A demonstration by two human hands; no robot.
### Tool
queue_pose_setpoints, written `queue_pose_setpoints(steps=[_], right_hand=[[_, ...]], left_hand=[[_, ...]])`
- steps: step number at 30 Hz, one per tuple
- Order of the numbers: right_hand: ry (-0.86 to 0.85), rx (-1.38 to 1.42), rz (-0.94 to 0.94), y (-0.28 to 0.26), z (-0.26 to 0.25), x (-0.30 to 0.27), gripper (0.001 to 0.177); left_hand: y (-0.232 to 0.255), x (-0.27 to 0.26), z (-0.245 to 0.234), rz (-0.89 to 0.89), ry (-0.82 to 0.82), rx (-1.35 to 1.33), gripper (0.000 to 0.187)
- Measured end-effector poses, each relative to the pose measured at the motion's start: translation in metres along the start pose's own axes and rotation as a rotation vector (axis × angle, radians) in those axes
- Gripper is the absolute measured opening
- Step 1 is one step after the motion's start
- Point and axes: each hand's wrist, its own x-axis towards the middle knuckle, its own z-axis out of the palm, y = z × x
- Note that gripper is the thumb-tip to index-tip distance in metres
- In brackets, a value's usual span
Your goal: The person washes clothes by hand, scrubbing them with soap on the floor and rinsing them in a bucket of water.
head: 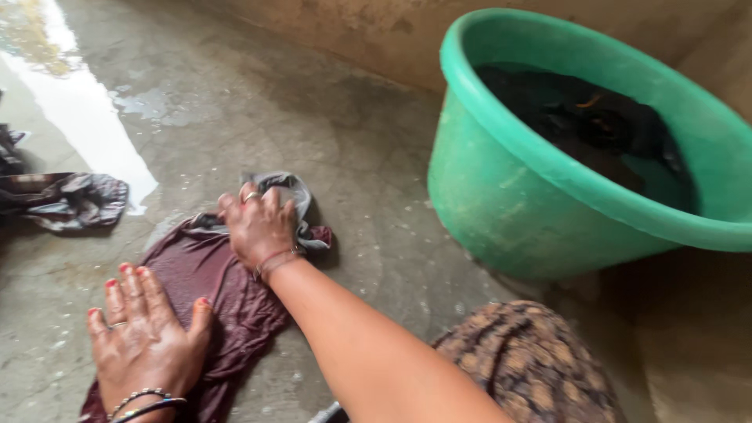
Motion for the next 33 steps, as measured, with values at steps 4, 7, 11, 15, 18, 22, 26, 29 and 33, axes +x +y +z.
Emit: queue_pose_setpoints(steps=[4,7,11,15,18,22,26,29,33], right_hand=[[-0.140,0.150,-0.237,0.027,-0.047,-0.055,0.043],[-0.258,0.226,-0.131,0.033,-0.089,-0.076,0.047],[-0.172,0.729,0.354,0.016,-0.113,-0.094,0.039],[0.236,1.758,0.294,-0.019,-0.110,-0.101,0.030],[0.251,1.529,0.360,-0.022,-0.132,-0.120,0.036],[0.611,1.027,0.499,0.007,-0.148,-0.106,0.034],[0.586,1.667,0.870,0.022,-0.146,-0.098,0.029],[0.461,2.174,1.111,0.027,-0.149,-0.096,0.030],[0.019,2.553,0.933,0.029,-0.152,-0.088,0.051]], left_hand=[[-0.005,-0.004,0.010,0.025,0.001,-0.004,0.093],[-0.001,0.003,0.010,0.001,-0.143,0.140,0.092],[0.052,0.044,-0.018,-0.298,-0.573,-0.026,0.083],[0.125,0.047,-0.082,-0.999,-0.745,-1.670,0.044],[0.158,0.032,-0.130,-0.926,-0.617,-1.934,0.042],[0.194,0.022,-0.134,-0.653,-0.507,-1.784,0.033],[0.204,0.038,-0.112,-0.641,-0.287,-1.623,0.038],[0.194,0.060,-0.106,-0.692,-0.345,-1.759,0.037],[0.167,0.085,-0.122,0.193,-0.102,-1.161,0.038]])
